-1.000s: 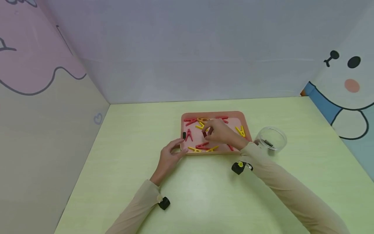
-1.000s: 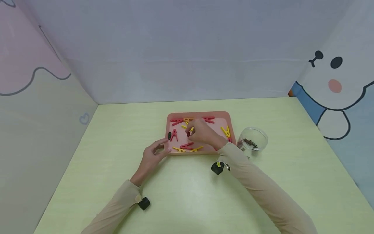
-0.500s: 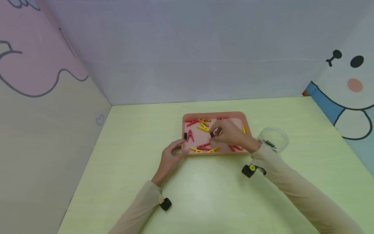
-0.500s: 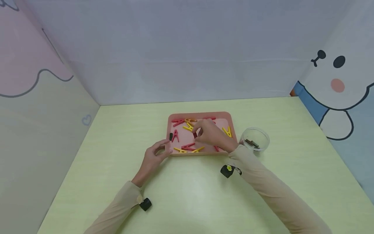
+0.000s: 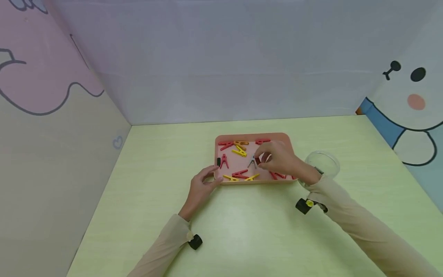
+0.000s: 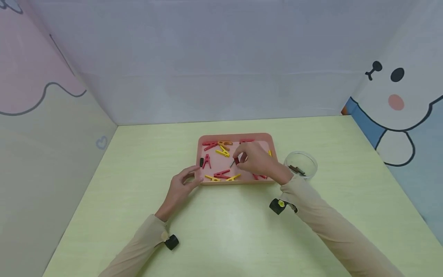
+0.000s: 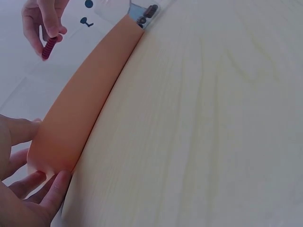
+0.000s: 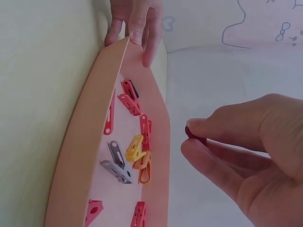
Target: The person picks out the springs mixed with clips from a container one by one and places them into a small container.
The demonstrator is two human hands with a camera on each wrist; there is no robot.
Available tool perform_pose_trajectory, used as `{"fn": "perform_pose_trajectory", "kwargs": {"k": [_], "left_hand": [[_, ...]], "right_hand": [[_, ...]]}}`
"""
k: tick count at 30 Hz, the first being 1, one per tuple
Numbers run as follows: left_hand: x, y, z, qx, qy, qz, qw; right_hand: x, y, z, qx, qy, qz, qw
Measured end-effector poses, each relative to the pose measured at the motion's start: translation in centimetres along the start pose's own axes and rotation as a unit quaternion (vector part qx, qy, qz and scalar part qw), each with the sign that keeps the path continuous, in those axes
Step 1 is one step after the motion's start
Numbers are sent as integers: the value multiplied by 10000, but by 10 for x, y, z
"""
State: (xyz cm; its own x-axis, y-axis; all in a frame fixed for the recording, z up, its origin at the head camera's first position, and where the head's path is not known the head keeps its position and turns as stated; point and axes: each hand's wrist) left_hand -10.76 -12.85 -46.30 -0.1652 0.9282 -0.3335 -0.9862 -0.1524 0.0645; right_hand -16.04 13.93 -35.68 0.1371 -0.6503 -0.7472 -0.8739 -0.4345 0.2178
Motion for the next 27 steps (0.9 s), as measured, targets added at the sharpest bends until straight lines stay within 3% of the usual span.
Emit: {"fn": "perform_pose_trajectory", "kwargs": {"k": [5,20,27], "left_hand": [[1,1,-2,56,50,11,10000],[0,2,-4,193,15,8,9998],[0,2,-5,85,-58,-60,9999]], "right_hand": [[-8,-7,1,-4,153,-13,9999],[-38,-22,4,-167,-176,389,9989],[-49,-30,7,-65,-35,363,9993]]}}
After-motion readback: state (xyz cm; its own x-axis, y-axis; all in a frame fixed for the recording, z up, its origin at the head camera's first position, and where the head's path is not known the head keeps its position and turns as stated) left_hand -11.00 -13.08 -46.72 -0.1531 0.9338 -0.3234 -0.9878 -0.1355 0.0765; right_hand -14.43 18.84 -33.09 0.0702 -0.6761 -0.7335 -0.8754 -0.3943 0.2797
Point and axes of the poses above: each hand's wrist, its own y-axis towards the middle knuckle, its own x-axis out of the palm, z = x × y, and after that the axes turned 12 degrees about z, right-handed
